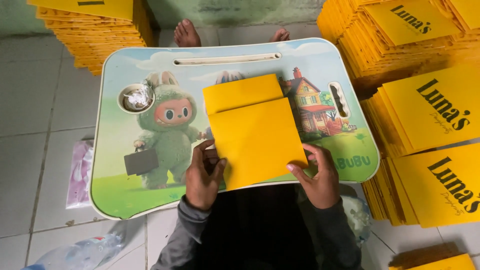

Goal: The person assembles yellow paper boxes by applying glue to the flaps of a flat sheet, folding the sides, and pressing the edges to form a box. They repeat this process for multiple units, stacking the finished boxes on the floor.

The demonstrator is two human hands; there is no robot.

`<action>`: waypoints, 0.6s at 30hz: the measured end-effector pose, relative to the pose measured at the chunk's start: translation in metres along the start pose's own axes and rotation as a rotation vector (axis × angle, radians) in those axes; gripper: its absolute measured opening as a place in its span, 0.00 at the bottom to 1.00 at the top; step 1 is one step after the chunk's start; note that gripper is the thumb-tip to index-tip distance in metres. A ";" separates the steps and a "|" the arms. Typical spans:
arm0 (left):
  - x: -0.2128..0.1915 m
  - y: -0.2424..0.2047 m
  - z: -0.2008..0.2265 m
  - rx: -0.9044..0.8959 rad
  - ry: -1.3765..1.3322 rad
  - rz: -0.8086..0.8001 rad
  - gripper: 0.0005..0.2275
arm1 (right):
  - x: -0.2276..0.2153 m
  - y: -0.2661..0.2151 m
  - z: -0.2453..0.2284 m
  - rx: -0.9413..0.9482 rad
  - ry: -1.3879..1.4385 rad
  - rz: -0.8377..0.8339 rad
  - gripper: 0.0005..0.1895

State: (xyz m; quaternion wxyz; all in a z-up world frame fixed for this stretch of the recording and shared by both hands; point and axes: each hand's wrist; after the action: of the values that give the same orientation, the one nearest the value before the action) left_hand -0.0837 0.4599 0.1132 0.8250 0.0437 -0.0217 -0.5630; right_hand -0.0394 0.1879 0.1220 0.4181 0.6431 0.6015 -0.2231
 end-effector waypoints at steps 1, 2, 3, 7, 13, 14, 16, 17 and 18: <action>-0.001 0.000 0.003 -0.013 -0.058 -0.014 0.23 | 0.000 -0.002 0.002 0.038 0.036 -0.023 0.36; -0.002 -0.001 0.005 -0.027 -0.116 -0.031 0.23 | -0.001 -0.004 0.004 0.079 0.072 -0.046 0.37; -0.003 -0.002 0.003 -0.028 -0.116 -0.034 0.23 | -0.004 -0.006 0.000 0.082 0.071 -0.045 0.37; -0.006 -0.002 0.001 -0.100 -0.310 -0.041 0.21 | -0.001 -0.011 0.007 0.206 0.397 -0.046 0.37; -0.003 -0.014 0.019 -0.085 -0.484 -0.119 0.22 | -0.007 -0.028 -0.005 0.220 1.006 -0.043 0.33; -0.001 -0.016 0.019 -0.108 -0.536 -0.182 0.23 | -0.008 -0.038 0.004 0.208 1.237 -0.088 0.26; 0.008 -0.021 0.030 -0.104 -0.387 -0.181 0.21 | -0.021 -0.045 -0.008 0.255 1.155 0.004 0.30; 0.012 -0.022 0.036 -0.075 -0.232 -0.129 0.20 | -0.027 -0.048 -0.014 0.283 1.087 0.043 0.34; 0.023 -0.027 0.047 -0.080 -0.240 -0.178 0.20 | -0.037 -0.054 -0.020 0.300 1.073 0.091 0.34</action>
State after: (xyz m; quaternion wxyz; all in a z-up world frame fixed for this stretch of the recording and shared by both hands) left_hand -0.1042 0.4262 0.1566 0.7643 -0.0550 -0.0938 -0.6356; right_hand -0.1023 0.1780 0.1474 -0.0337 0.7442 0.6634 0.0704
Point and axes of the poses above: each hand's wrist, its own y-axis towards the middle knuckle, its own x-axis out of the palm, z = x × y, and after that the axes turned 13 degrees about -y, right-handed
